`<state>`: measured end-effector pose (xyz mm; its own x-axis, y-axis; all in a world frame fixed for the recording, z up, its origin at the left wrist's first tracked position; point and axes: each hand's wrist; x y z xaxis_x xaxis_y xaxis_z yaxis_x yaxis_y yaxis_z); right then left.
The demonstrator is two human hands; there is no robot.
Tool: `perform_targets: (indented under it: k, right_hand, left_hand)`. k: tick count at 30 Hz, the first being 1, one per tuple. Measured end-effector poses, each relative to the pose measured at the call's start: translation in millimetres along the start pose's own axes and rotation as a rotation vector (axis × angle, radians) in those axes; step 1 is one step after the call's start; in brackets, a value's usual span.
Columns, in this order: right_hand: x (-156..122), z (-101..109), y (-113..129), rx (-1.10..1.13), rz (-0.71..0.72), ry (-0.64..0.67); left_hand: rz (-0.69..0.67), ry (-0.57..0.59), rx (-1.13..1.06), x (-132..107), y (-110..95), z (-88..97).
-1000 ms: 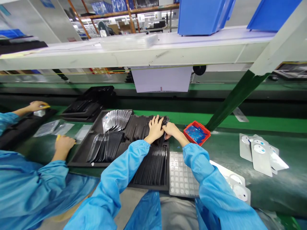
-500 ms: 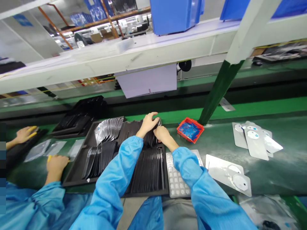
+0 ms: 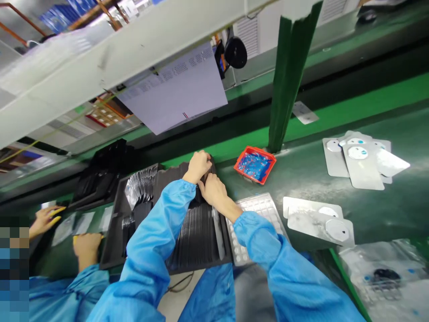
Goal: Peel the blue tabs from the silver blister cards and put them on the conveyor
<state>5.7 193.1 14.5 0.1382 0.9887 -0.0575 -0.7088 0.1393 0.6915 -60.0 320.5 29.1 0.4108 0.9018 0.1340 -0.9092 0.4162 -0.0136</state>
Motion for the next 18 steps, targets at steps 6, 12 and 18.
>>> perform_targets:
  k: [6,12,18]
  right_hand:
    - [-4.4,-3.1,-5.6,0.086,0.039,0.007]
    - [-5.3,-4.3,-6.5,0.121,0.025,0.011]
    - [-4.8,-0.2,-10.5,0.083,0.013,0.04]
  left_hand:
    - [-0.052,-0.002,0.058,0.7,8.3,6.2]
    - [-0.076,0.018,0.094,4.1,15.0,10.7]
    - [-0.074,0.032,0.119,6.2,18.6,9.8]
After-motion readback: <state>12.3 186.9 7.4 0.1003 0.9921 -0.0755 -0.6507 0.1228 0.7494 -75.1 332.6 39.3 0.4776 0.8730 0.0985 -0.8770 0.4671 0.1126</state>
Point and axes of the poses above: each hand's wrist, its own x-axis towards the middle knuckle, its own z-axis out of the back of the hand, y = z × x, and after that the axes turned 8 degrees about -y, right-handed
